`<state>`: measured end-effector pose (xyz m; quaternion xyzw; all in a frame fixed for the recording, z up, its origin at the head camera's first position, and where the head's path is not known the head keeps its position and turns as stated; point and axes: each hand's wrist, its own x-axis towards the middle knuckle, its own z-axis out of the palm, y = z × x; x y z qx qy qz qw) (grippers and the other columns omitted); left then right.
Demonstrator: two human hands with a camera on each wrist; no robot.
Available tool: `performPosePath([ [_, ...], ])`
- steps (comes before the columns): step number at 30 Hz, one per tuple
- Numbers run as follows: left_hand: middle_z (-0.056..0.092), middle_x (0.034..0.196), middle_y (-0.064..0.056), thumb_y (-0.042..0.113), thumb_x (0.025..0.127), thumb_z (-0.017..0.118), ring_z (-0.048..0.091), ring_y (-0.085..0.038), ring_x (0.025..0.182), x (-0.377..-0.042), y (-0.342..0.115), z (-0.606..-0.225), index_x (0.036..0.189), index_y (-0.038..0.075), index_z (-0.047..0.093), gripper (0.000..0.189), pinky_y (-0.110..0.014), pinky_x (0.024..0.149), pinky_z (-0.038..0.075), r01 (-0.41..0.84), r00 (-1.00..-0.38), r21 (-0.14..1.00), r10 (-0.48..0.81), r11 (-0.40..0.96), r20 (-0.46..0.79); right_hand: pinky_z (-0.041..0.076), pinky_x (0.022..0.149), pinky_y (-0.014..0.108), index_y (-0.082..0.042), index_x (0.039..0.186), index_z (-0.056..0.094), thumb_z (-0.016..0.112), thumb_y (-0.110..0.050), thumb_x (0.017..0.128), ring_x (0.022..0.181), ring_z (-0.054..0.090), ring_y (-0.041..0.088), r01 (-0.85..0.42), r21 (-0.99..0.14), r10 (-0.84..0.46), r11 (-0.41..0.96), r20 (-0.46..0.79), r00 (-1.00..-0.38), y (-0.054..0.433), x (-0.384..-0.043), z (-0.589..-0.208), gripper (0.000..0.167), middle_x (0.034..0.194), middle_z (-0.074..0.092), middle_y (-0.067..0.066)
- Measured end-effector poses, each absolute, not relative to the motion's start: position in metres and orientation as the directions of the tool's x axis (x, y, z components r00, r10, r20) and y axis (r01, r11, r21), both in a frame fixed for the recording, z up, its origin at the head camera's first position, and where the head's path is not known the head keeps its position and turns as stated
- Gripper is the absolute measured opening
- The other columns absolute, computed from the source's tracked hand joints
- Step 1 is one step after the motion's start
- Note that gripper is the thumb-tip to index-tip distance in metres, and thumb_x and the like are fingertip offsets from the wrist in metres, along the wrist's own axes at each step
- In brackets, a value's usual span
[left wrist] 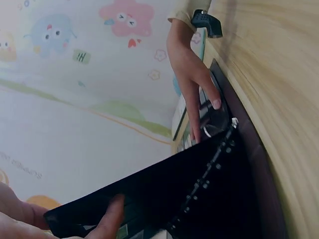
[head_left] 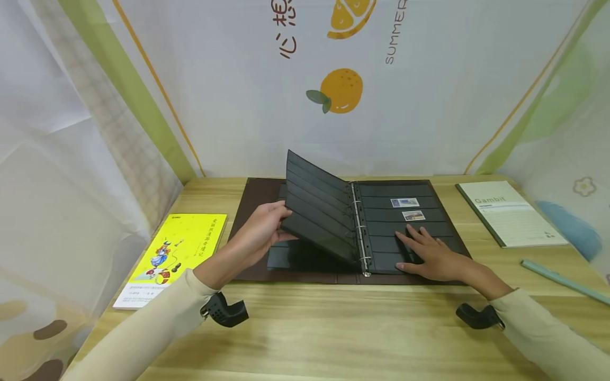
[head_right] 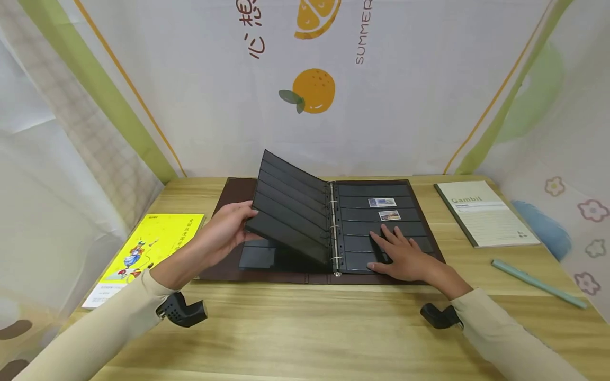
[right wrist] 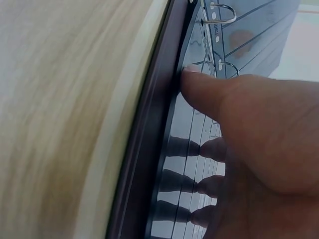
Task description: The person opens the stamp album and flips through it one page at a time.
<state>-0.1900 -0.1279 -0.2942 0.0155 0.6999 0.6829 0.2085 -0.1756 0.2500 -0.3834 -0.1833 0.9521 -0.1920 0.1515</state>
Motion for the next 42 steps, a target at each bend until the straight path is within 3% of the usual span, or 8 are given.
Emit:
performPosePath([
  [5, 0.004, 0.171, -0.012, 0.015, 0.109, 0.034, 0.019, -0.023, 0.157, -0.19, -0.139, -0.309, 0.162, 0.001, 0.007, 0.061, -0.049, 0.112, 0.046, -0.248, -0.91, 0.961, 0.31, 0.124, -0.275, 0.01, 0.108, 0.083, -0.005, 0.16, 0.028, 0.063, -0.055, 0.095, 0.147, 0.006, 0.062, -0.281, -0.442, -0.409, 0.852, -0.227, -0.884, 0.251, -0.175, -0.385, 0.088, 0.164, 0.011, 0.035],
  [13, 0.009, 0.17, -0.015, 0.013, 0.109, 0.037, 0.012, -0.03, 0.159, -0.191, -0.15, -0.33, 0.16, -0.002, 0.015, 0.058, -0.049, 0.114, 0.043, -0.252, -0.922, 0.953, 0.258, 0.17, -0.29, 0.006, 0.108, 0.082, -0.005, 0.16, 0.027, 0.063, -0.053, 0.095, 0.147, 0.003, 0.062, -0.269, -0.478, -0.414, 0.836, -0.229, -0.881, 0.251, -0.175, -0.383, 0.089, 0.164, 0.008, 0.035],
  [18, 0.05, 0.138, -0.022, 0.011, 0.107, 0.041, 0.054, -0.027, 0.124, -0.193, -0.156, -0.341, 0.135, -0.007, 0.051, 0.035, -0.043, 0.105, 0.05, -0.225, -0.936, 0.936, 0.206, 0.269, -0.285, 0.008, 0.108, 0.082, -0.005, 0.16, 0.027, 0.063, -0.053, 0.095, 0.147, 0.004, 0.062, -0.273, -0.47, -0.411, 0.84, -0.222, -0.884, 0.252, -0.174, -0.384, 0.089, 0.164, 0.009, 0.035],
  [24, 0.065, 0.104, -0.014, 0.008, 0.103, 0.049, 0.062, -0.011, 0.082, -0.197, -0.165, -0.354, 0.122, -0.007, 0.059, 0.026, -0.031, 0.085, 0.055, -0.214, -0.942, 0.896, 0.161, 0.389, -0.295, 0.008, 0.108, 0.082, -0.006, 0.161, 0.026, 0.063, -0.055, 0.095, 0.148, 0.004, 0.062, -0.272, -0.464, -0.408, 0.843, -0.224, -0.885, 0.252, -0.173, -0.386, 0.09, 0.165, 0.009, 0.034],
  [31, 0.048, 0.148, -0.031, 0.012, 0.1, 0.06, 0.053, -0.04, 0.134, -0.201, -0.168, -0.362, 0.15, -0.013, 0.036, 0.06, -0.05, 0.107, 0.049, -0.135, -0.949, 0.79, 0.152, 0.599, -0.277, 0.007, 0.109, 0.082, -0.006, 0.161, 0.025, 0.062, -0.055, 0.095, 0.148, 0.003, 0.062, -0.267, -0.461, -0.405, 0.846, -0.232, -0.884, 0.252, -0.173, -0.383, 0.089, 0.165, 0.008, 0.034],
  [36, 0.055, 0.07, -0.011, 0.019, 0.096, 0.07, 0.049, -0.021, 0.057, -0.202, -0.167, -0.366, 0.142, -0.013, 0.048, 0.06, -0.028, 0.059, 0.042, -0.032, -0.96, 0.652, 0.159, 0.758, -0.231, 0.007, 0.109, 0.082, -0.005, 0.161, 0.025, 0.062, -0.054, 0.096, 0.148, 0.003, 0.062, -0.27, -0.468, -0.409, 0.841, -0.225, -0.884, 0.25, -0.173, -0.383, 0.089, 0.165, 0.008, 0.034],
  [38, 0.03, 0.056, 0.001, 0.021, 0.095, 0.071, 0.022, -0.012, 0.048, -0.202, -0.167, -0.367, 0.141, -0.014, 0.049, 0.062, -0.026, 0.053, 0.025, 0.011, -0.96, 0.618, 0.181, 0.786, -0.213, 0.007, 0.109, 0.082, -0.005, 0.161, 0.025, 0.062, -0.054, 0.096, 0.148, 0.003, 0.062, -0.274, -0.466, -0.411, 0.841, -0.222, -0.884, 0.25, -0.173, -0.383, 0.089, 0.165, 0.008, 0.034],
  [42, 0.036, 0.052, 0.0, 0.021, 0.094, 0.072, 0.025, -0.011, 0.045, -0.202, -0.163, -0.365, 0.144, -0.015, 0.044, 0.068, -0.026, 0.051, 0.028, 0.07, -0.96, 0.554, 0.208, 0.829, -0.19, 0.007, 0.109, 0.082, -0.005, 0.161, 0.025, 0.062, -0.054, 0.096, 0.148, 0.003, 0.062, -0.276, -0.463, -0.413, 0.842, -0.223, -0.883, 0.251, -0.173, -0.383, 0.089, 0.165, 0.008, 0.034],
])
